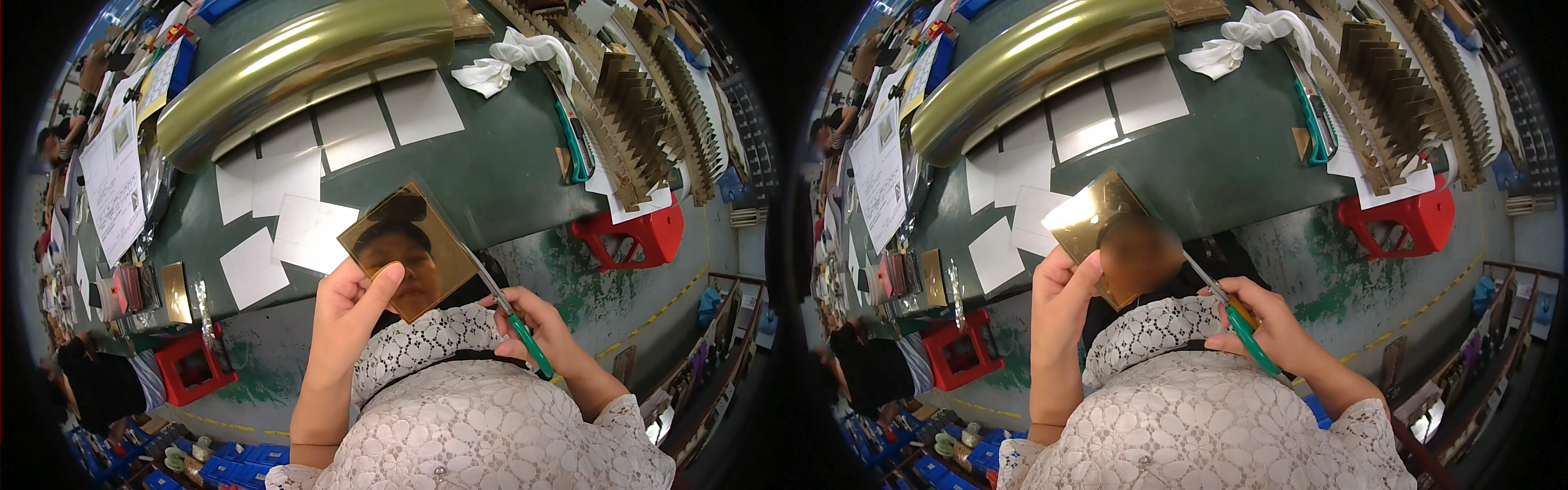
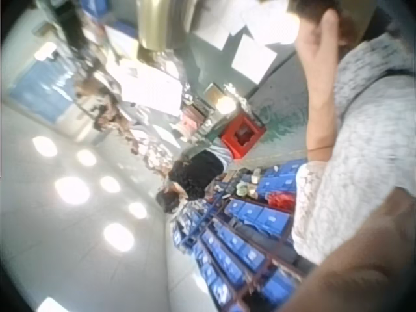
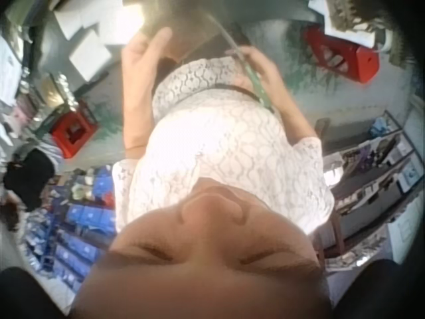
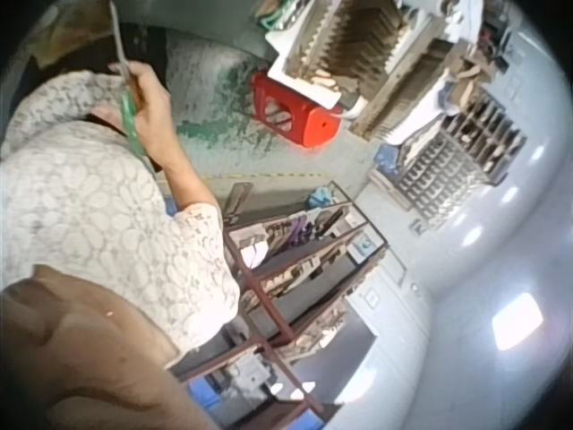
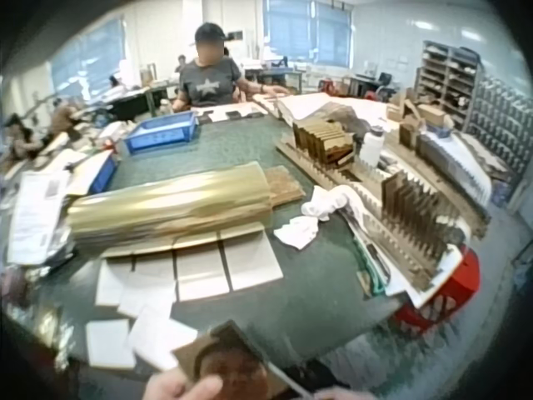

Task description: The person uses scissors to cut a sheet of white material into smaller squares. They then pick up a gold-colored reflective square and trim its edges with the scissors. The person works at a green table in a workshop environment, handling the materials one by one.

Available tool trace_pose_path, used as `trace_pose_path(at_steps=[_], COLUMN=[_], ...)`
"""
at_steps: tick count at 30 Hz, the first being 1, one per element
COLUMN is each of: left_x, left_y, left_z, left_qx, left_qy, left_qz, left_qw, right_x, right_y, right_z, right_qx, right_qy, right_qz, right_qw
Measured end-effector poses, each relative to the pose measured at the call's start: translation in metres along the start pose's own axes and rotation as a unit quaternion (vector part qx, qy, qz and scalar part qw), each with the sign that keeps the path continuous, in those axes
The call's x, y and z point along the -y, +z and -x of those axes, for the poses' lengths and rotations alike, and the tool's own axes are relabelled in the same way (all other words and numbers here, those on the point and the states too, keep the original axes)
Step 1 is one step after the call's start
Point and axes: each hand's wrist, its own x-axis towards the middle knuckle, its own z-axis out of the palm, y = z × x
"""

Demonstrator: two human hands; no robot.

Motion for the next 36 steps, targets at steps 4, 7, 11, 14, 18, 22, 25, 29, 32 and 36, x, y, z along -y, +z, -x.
trace_pose_path(at_steps=[4, 7, 11, 14, 18, 22, 25, 29, 32, 36], left_x=[0.005, 0.018, 0.025, 0.028, 0.03, 0.017, -0.003, -0.021, -0.018, -0.01], left_y=[-0.002, -0.005, 0.006, 0.006, 0.002, 0.005, 0.005, -0.015, -0.033, -0.019], left_z=[-0.004, -0.005, -0.008, -0.011, -0.012, -0.003, 0.007, 0.01, 0.006, -0.001], left_qx=[0.027, 0.068, 0.073, 0.09, 0.111, 0.116, 0.068, -0.02, -0.088, -0.176], left_qy=[-0.038, -0.068, -0.117, -0.139, -0.162, -0.153, -0.069, 0.009, 0.048, -0.015], left_qz=[-0.01, -0.036, -0.018, -0.029, -0.035, -0.025, -0.055, -0.129, -0.046, 0.119], left_qw=[0.999, 0.995, 0.99, 0.986, 0.98, 0.981, 0.994, 0.991, 0.994, 0.977], right_x=[-0.003, -0.004, -0.005, -0.001, 0.004, 0.005, 0.005, 0.0, 0.004, 0.009], right_y=[-0.001, -0.002, -0.003, -0.005, -0.013, -0.014, -0.014, -0.019, -0.012, 0.002], right_z=[-0.001, -0.005, -0.011, -0.016, -0.018, -0.018, -0.016, -0.009, -0.003, -0.001], right_qx=[0.001, -0.004, -0.021, -0.022, 0.022, 0.036, 0.054, 0.058, 0.041, 0.023], right_qy=[0.014, 0.023, 0.035, 0.038, 0.112, 0.106, 0.082, 0.009, -0.007, -0.022], right_qz=[-0.03, -0.057, -0.081, -0.091, -0.088, -0.165, -0.228, -0.215, -0.192, -0.097], right_qw=[0.999, 0.998, 0.996, 0.995, 0.99, 0.98, 0.969, 0.975, 0.98, 0.995])
